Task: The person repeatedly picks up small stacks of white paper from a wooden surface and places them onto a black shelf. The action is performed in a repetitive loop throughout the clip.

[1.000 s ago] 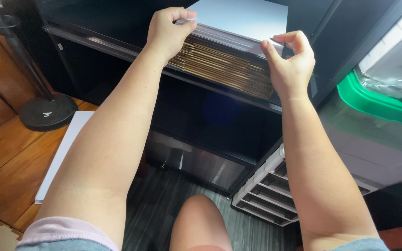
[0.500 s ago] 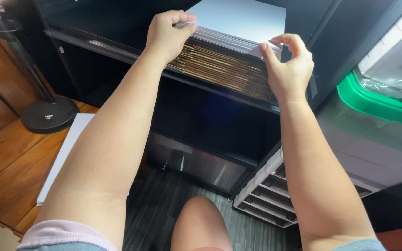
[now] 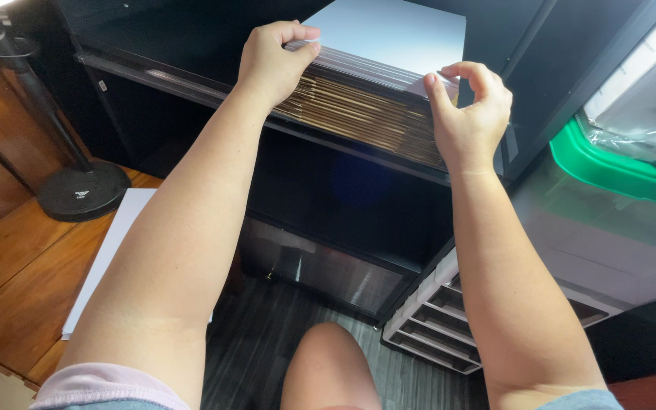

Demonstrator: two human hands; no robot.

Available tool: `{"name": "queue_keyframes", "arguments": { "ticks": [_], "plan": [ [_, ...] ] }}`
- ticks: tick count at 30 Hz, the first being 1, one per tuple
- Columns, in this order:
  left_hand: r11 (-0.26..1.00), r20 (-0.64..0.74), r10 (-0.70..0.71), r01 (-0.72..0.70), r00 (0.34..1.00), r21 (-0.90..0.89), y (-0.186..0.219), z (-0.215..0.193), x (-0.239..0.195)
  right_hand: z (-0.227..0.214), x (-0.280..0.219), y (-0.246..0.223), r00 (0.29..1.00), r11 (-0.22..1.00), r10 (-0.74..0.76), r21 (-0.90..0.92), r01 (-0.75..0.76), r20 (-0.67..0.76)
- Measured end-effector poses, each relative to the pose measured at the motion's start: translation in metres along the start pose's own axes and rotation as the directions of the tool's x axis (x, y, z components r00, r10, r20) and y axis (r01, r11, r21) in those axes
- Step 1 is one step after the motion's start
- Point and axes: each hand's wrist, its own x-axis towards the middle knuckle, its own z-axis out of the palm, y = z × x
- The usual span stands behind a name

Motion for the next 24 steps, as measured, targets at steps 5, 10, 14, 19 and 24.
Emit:
{"name": "queue_keyframes", "arguments": {
  "ticks": [5,10,14,19,24],
  "plan": [
    [0.999,0.009,-0.035,0.035,0.999,0.007,0.009,-0.003,-0.004,0.002,-0.002,-0.001,0.998,0.998,0.064,0.024,-0.064,-0.002],
    [1.000,0.000,-0.018,0.018,1.000,-0.001,0.004,-0.001,-0.002,0.003,-0.004,-0.001,0.994,0.992,0.113,0.051,-0.112,-0.013],
    [1.000,-0.007,0.007,-0.007,1.000,-0.025,0.000,0.001,-0.002,0.003,-0.003,-0.002,0.991,0.990,0.135,0.048,-0.134,-0.015],
    [1.000,-0.004,0.007,-0.008,1.000,-0.012,0.003,-0.002,-0.003,0.003,-0.005,-0.002,0.992,0.991,0.121,0.067,-0.119,-0.021],
    [0.993,0.019,0.030,-0.032,0.999,0.118,0.010,-0.013,-0.014,0.009,-0.015,-0.004,0.987,0.999,0.043,-0.019,-0.046,-0.154]
  ]
}}
